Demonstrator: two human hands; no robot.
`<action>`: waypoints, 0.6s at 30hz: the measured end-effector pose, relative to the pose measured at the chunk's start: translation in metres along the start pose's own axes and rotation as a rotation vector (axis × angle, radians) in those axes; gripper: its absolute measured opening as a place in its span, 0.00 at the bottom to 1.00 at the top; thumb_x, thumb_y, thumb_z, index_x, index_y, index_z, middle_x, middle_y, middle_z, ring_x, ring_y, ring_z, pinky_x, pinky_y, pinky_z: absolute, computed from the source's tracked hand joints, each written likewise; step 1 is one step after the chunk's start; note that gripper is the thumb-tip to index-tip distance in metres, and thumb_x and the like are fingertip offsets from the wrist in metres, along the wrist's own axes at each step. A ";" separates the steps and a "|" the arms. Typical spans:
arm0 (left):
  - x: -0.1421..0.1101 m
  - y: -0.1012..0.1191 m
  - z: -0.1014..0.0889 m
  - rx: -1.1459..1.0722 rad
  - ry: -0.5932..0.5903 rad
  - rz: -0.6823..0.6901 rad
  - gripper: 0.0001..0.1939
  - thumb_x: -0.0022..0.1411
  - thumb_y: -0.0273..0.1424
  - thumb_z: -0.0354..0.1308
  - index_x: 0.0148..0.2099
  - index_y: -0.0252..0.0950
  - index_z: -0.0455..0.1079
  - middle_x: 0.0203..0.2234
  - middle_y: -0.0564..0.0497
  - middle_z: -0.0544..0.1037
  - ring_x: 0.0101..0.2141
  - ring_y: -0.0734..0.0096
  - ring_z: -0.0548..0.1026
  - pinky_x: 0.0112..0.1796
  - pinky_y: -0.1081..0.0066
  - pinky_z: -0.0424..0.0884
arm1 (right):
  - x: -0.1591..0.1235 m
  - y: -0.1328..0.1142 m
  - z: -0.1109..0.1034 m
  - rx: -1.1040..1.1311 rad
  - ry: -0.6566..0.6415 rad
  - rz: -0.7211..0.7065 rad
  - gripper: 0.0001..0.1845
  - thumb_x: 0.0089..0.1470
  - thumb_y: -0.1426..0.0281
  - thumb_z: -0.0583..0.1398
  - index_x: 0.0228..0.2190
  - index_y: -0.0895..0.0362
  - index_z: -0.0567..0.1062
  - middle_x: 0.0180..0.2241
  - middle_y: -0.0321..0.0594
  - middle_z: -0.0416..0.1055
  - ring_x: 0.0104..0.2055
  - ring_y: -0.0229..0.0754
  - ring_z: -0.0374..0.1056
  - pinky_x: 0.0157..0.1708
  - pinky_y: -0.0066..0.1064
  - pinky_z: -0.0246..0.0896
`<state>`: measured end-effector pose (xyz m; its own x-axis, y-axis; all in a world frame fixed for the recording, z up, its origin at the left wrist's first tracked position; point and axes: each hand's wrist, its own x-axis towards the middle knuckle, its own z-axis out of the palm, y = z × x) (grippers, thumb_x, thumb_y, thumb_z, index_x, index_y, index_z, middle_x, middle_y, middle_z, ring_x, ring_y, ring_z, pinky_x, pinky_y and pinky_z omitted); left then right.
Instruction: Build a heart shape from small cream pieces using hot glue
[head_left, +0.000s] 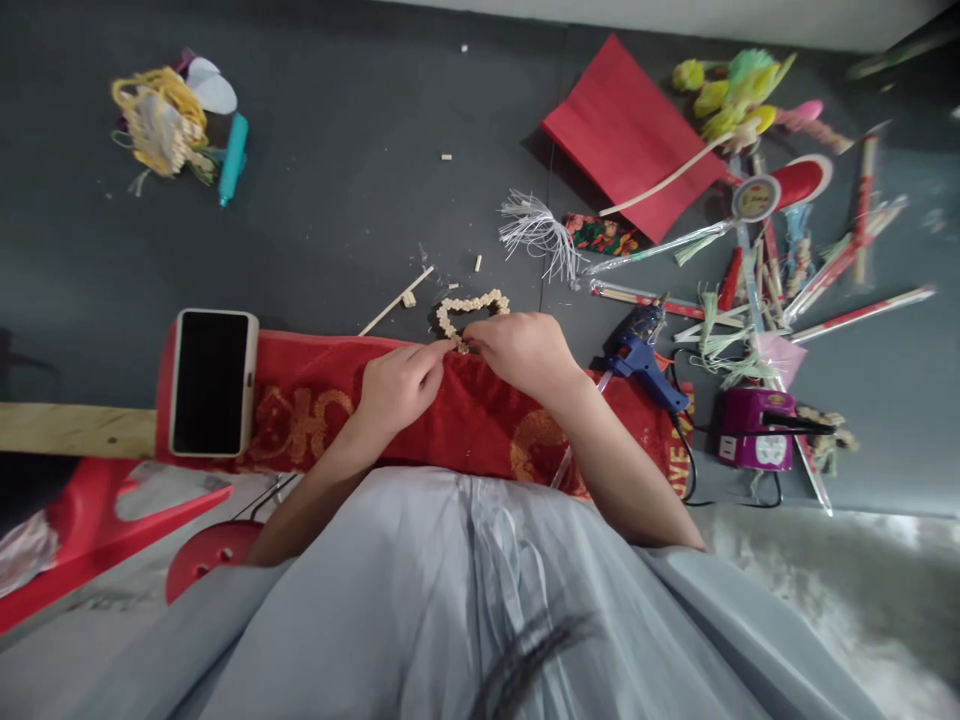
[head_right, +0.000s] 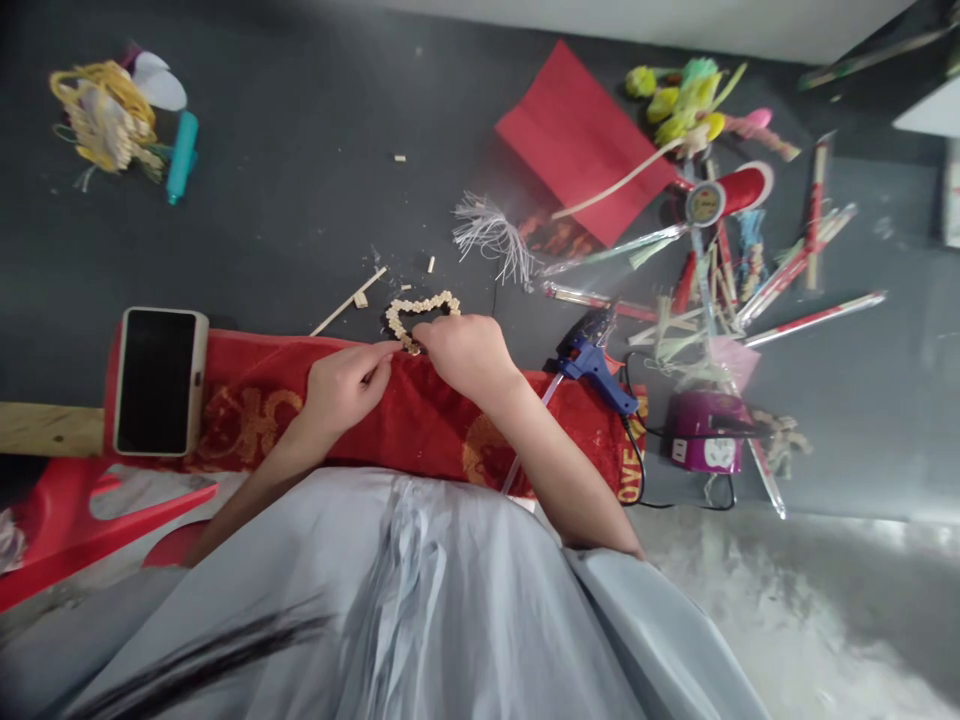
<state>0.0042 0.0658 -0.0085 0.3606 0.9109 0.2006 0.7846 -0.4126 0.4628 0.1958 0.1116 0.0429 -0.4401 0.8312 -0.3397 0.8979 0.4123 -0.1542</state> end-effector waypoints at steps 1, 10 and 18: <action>0.000 0.000 0.001 0.002 -0.014 0.003 0.17 0.68 0.27 0.49 0.51 0.38 0.77 0.37 0.49 0.84 0.34 0.68 0.81 0.36 0.73 0.72 | 0.000 0.000 0.000 -0.001 -0.002 -0.002 0.16 0.65 0.70 0.50 0.39 0.52 0.78 0.37 0.41 0.80 0.38 0.43 0.74 0.27 0.33 0.41; -0.002 -0.003 0.003 0.072 -0.059 0.064 0.19 0.68 0.27 0.47 0.53 0.39 0.77 0.34 0.49 0.83 0.33 0.68 0.80 0.34 0.73 0.72 | 0.000 -0.002 0.000 -0.034 -0.022 -0.010 0.17 0.66 0.68 0.48 0.40 0.54 0.77 0.36 0.43 0.80 0.35 0.42 0.73 0.26 0.33 0.37; -0.001 -0.001 0.002 0.070 -0.083 0.053 0.20 0.68 0.26 0.48 0.56 0.42 0.75 0.33 0.51 0.83 0.34 0.70 0.80 0.35 0.73 0.72 | -0.005 0.005 0.008 0.020 0.115 0.093 0.15 0.60 0.71 0.51 0.37 0.56 0.77 0.34 0.42 0.80 0.30 0.41 0.70 0.26 0.32 0.39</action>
<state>0.0039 0.0652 -0.0107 0.4405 0.8851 0.1500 0.7957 -0.4623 0.3914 0.2025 0.1064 0.0365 -0.3521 0.9034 -0.2448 0.9345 0.3247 -0.1458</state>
